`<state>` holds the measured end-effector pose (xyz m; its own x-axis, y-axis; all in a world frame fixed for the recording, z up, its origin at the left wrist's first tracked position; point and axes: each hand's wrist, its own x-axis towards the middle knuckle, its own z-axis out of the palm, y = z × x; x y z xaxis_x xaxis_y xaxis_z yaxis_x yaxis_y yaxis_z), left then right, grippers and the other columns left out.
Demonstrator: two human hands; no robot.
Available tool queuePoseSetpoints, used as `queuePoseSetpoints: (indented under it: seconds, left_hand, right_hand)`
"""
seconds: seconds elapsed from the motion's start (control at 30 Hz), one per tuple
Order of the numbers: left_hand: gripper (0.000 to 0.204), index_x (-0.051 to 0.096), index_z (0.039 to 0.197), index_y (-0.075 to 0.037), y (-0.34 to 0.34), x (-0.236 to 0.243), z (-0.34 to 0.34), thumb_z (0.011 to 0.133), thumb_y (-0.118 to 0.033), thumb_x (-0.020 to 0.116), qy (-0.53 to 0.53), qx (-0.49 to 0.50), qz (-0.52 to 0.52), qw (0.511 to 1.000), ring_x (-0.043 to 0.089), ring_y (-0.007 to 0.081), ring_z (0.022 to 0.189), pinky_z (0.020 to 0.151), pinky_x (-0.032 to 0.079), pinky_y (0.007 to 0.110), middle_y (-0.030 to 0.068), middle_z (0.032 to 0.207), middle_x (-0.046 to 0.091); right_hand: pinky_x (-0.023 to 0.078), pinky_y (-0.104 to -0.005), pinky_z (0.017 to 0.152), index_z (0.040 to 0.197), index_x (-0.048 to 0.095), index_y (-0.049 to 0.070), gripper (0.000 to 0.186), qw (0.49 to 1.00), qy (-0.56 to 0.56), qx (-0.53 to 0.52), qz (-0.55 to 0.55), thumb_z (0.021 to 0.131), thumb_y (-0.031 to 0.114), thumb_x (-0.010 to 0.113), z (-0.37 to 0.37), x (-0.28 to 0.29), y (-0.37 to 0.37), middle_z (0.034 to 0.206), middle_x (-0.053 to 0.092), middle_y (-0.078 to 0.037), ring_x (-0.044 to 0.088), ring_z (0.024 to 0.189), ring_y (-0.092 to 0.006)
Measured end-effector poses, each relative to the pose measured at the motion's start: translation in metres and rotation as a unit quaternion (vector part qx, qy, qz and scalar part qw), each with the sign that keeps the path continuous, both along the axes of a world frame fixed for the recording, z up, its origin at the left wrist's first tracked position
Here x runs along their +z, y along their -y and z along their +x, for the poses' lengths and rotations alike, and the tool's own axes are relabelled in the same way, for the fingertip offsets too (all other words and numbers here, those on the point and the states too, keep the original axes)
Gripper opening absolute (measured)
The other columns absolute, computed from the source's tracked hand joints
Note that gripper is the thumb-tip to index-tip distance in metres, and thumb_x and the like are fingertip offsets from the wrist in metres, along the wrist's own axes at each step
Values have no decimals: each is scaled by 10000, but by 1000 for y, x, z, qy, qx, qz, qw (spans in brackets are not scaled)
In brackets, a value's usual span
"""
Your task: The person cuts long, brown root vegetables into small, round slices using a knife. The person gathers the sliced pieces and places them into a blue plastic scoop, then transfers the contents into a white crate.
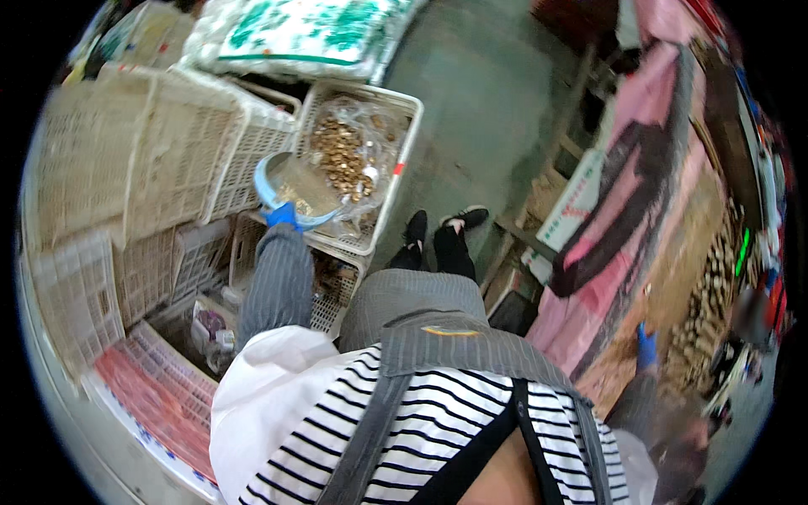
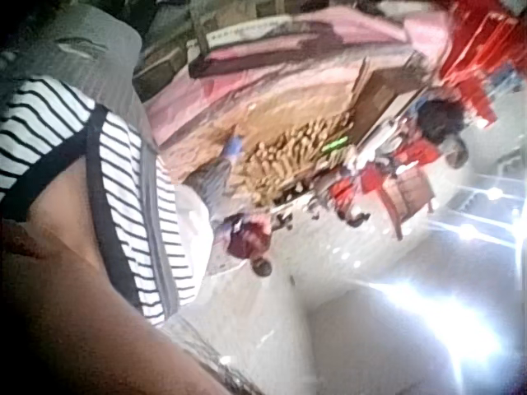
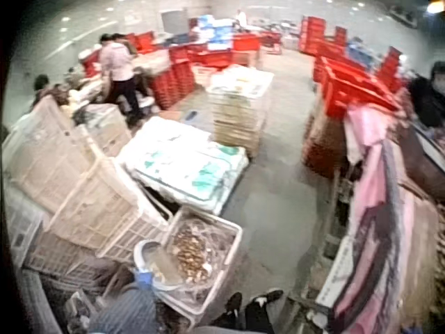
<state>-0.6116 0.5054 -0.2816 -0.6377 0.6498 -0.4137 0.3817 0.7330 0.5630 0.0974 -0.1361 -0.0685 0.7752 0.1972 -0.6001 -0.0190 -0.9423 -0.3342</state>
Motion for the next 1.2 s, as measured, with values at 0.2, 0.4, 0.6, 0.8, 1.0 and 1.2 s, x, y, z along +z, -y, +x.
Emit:
queuePoseSetpoints:
  seconds: [0.2, 0.4, 0.6, 0.8, 1.0, 1.2]
  left_hand:
    - [840, 209, 1358, -50, 10, -72, -12, 691, -178, 702, 67, 27, -111, 991, 545, 314, 989, 831, 472, 467, 194, 1311, 366]
    - [654, 370, 1235, -41, 27, -60, 52, 671, 5, 699, 221, -156, -137, 953, 611, 323, 847, 654, 554, 457, 176, 1066, 555]
    - [382, 564, 1074, 7, 89, -29, 161, 744, -133, 695, 274, -248, -351, 860, 628, 260, 816, 680, 538, 378, 144, 996, 621]
    - [526, 488, 1149, 37, 223, -161, 190, 708, -139, 714, 392, -448, -349, 723, 604, 261, 876, 770, 521, 384, 170, 1058, 589]
    - [308, 547, 1157, -46, 398, -116, 350, 922, -160, 383, 567, -595, -40, 568, 530, 187, 1056, 947, 408, 343, 79, 1122, 573]
    - [347, 556, 1161, -63, 541, -140, 351, 897, -257, 444, 604, -337, -393, 606, 519, 233, 1062, 927, 402, 352, 108, 1161, 552]
  right_hand:
    - [430, -341, 860, 1258, 389, -24, 627, 996, 84, -14, -35, 810, 336, 640, -17, 10, -29, 1146, 546, -119, 531, 1000, -217]
    - [439, -332, 848, 1214, 445, -29, 617, 997, 53, -48, 19, 779, 344, 673, -13, 1, -19, 1139, 557, -133, 542, 1003, -219]
    - [379, -357, 944, 1322, 310, -64, 851, 984, 120, -23, -130, 756, 468, 658, -25, 21, -46, 1275, 451, -214, 450, 1171, -292]
    - [330, -366, 996, 1354, 220, -95, 957, 992, 78, -45, -92, 748, 511, 645, -10, -4, -11, 1352, 349, -253, 360, 1254, -305]
    - [321, -338, 1003, 1335, 257, -107, 851, 987, 132, -4, -91, 797, 438, 627, -24, 4, -14, 1328, 387, -236, 390, 1228, -263]
    - [295, -310, 1017, 1358, 245, -66, 719, 986, 144, -14, -85, 864, 338, 575, -41, 21, -37, 1349, 368, -220, 360, 1249, -242]
